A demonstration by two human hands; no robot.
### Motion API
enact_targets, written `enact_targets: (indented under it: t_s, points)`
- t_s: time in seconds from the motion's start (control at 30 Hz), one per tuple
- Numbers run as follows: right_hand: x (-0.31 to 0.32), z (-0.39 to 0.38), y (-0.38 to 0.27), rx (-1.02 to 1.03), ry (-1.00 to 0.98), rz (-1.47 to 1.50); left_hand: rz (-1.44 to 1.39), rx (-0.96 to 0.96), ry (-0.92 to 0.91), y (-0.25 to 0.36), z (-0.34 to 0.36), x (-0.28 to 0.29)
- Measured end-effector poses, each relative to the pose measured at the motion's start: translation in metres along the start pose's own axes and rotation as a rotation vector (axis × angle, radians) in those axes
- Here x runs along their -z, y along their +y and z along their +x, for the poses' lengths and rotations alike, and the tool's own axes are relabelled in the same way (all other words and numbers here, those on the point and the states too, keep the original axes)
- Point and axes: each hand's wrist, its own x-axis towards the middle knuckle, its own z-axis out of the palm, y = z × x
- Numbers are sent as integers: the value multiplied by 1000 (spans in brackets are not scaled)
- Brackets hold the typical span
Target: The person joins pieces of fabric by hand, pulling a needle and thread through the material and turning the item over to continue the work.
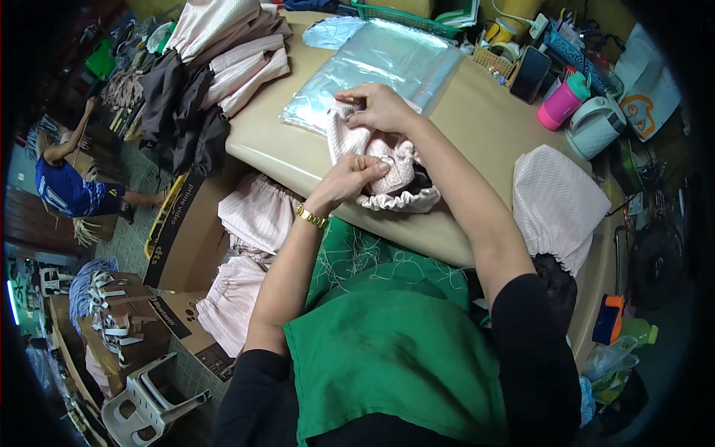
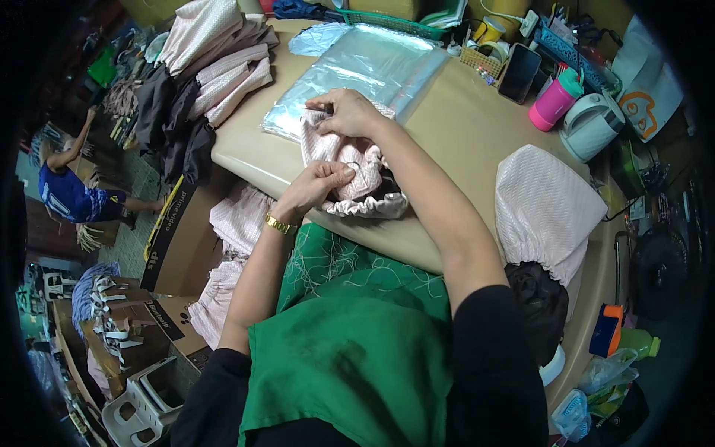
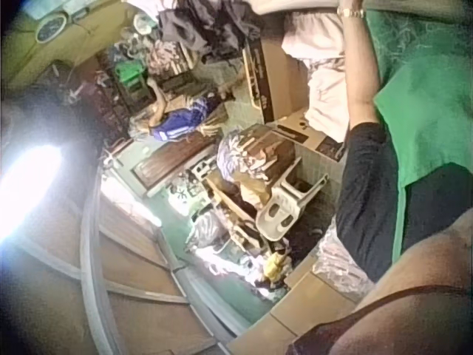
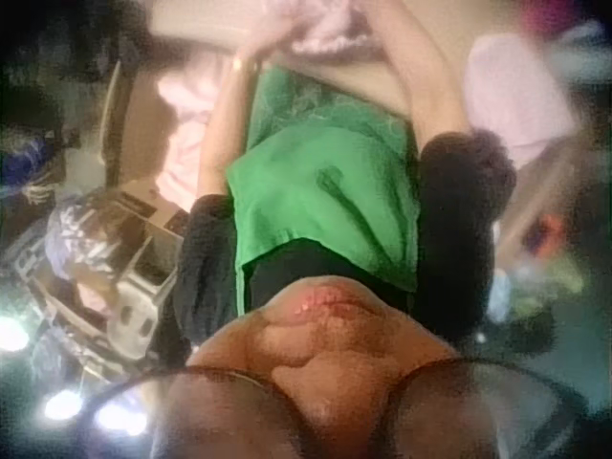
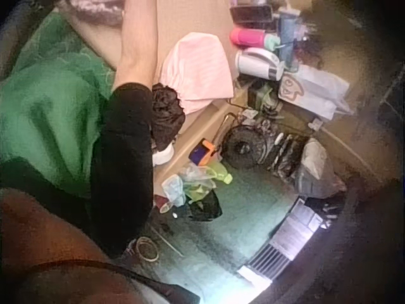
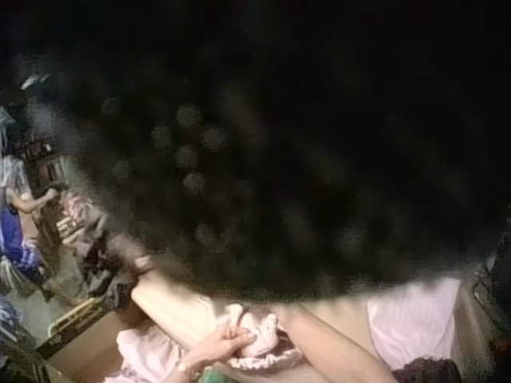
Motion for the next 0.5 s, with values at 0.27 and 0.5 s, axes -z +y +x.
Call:
enact_targets:
  t_s: [0.27,0.5]
  points:
    - [25,-117,-98,-199,23,-318,4,-29,-86,7,-9,5]
    - [19,-107,-64,-381,-50,-135,695,-689,650,36,-58,-44]
